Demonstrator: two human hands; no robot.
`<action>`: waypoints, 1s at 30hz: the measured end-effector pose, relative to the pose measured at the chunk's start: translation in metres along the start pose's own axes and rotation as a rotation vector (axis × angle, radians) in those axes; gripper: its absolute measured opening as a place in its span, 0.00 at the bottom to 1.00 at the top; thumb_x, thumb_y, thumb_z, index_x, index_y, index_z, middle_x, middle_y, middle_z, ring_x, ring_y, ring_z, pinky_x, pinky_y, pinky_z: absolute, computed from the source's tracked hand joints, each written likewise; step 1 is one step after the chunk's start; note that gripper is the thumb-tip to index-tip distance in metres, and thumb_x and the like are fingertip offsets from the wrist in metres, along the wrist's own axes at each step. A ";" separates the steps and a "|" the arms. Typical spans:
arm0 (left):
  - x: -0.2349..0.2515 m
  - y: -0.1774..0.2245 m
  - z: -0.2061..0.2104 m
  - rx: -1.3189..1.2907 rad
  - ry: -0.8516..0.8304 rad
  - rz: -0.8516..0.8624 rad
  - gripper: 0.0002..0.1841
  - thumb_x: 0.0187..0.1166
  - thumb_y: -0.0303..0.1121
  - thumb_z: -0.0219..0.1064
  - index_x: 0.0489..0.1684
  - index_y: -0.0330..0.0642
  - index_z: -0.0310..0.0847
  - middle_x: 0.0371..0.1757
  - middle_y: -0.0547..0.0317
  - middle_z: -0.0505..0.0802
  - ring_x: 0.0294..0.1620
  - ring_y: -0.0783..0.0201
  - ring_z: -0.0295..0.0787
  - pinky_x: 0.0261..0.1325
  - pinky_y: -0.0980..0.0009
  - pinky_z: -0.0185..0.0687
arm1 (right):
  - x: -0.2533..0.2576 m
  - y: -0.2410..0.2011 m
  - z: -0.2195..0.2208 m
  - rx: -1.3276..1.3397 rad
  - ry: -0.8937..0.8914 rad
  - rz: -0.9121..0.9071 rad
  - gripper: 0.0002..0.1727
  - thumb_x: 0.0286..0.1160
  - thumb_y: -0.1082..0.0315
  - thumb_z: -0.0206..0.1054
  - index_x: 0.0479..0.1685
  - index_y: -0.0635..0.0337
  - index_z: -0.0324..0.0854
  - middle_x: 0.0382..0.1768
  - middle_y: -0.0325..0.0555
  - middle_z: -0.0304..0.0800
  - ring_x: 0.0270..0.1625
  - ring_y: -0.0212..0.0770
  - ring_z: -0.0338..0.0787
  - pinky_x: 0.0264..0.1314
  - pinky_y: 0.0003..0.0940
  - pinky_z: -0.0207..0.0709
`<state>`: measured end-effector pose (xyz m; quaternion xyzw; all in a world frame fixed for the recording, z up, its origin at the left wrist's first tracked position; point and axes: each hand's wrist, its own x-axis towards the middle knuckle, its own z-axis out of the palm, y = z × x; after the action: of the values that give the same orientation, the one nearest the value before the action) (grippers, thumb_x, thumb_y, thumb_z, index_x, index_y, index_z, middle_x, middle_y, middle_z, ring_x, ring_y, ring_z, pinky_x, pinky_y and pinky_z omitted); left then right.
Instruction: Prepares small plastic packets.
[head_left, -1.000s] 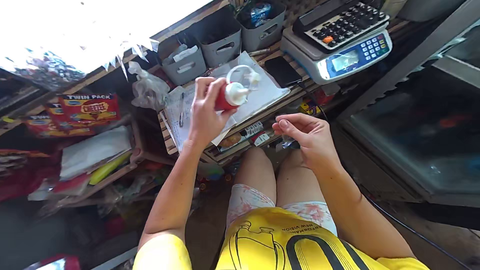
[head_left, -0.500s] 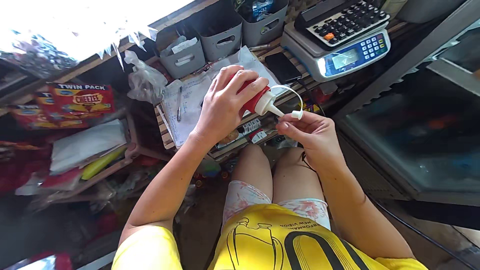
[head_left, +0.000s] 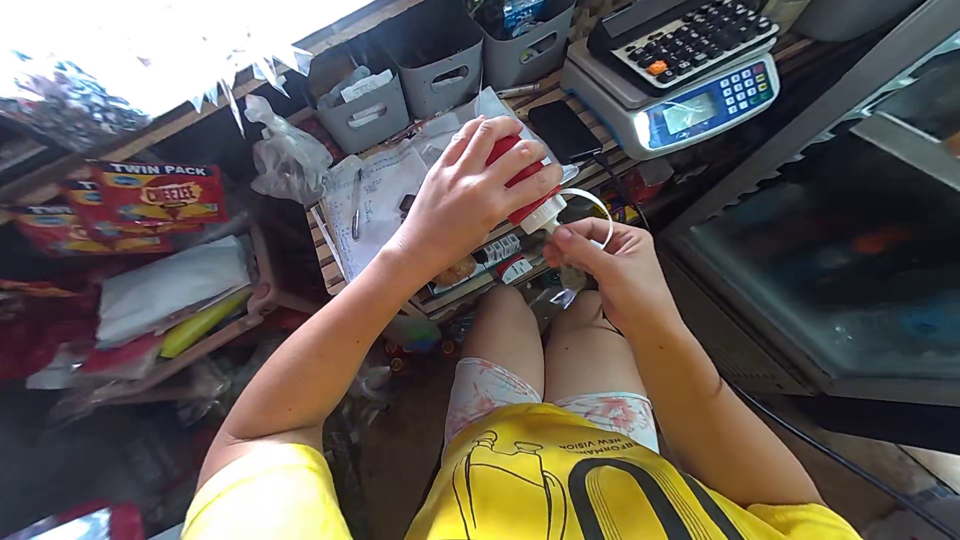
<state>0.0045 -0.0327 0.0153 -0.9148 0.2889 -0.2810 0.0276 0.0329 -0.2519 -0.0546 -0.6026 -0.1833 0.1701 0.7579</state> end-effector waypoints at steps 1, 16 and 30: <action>0.002 -0.002 -0.001 0.007 -0.008 0.023 0.23 0.81 0.20 0.62 0.69 0.54 0.87 0.67 0.52 0.90 0.77 0.41 0.77 0.82 0.49 0.66 | 0.001 -0.001 0.000 -0.001 -0.005 0.005 0.06 0.81 0.66 0.70 0.43 0.56 0.91 0.35 0.37 0.96 0.37 0.31 0.95 0.47 0.26 0.90; 0.053 -0.031 -0.060 0.152 -0.031 0.342 0.23 0.84 0.18 0.55 0.71 0.52 0.84 0.68 0.47 0.88 0.77 0.41 0.77 0.74 0.47 0.71 | 0.018 -0.022 -0.017 -0.139 -0.420 -0.369 0.34 0.68 0.75 0.77 0.78 0.57 0.74 0.70 0.43 0.85 0.47 0.37 0.96 0.46 0.28 0.94; 0.067 -0.031 -0.084 0.242 -0.005 0.485 0.20 0.86 0.19 0.55 0.71 0.44 0.83 0.67 0.46 0.90 0.72 0.45 0.81 0.62 0.56 0.78 | 0.028 -0.021 -0.007 -0.125 -0.391 -0.565 0.31 0.67 0.79 0.76 0.73 0.64 0.75 0.69 0.47 0.86 0.56 0.38 0.94 0.52 0.29 0.93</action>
<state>0.0213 -0.0343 0.1256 -0.8096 0.4639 -0.2963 0.2040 0.0618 -0.2490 -0.0339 -0.5294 -0.4947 0.0544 0.6871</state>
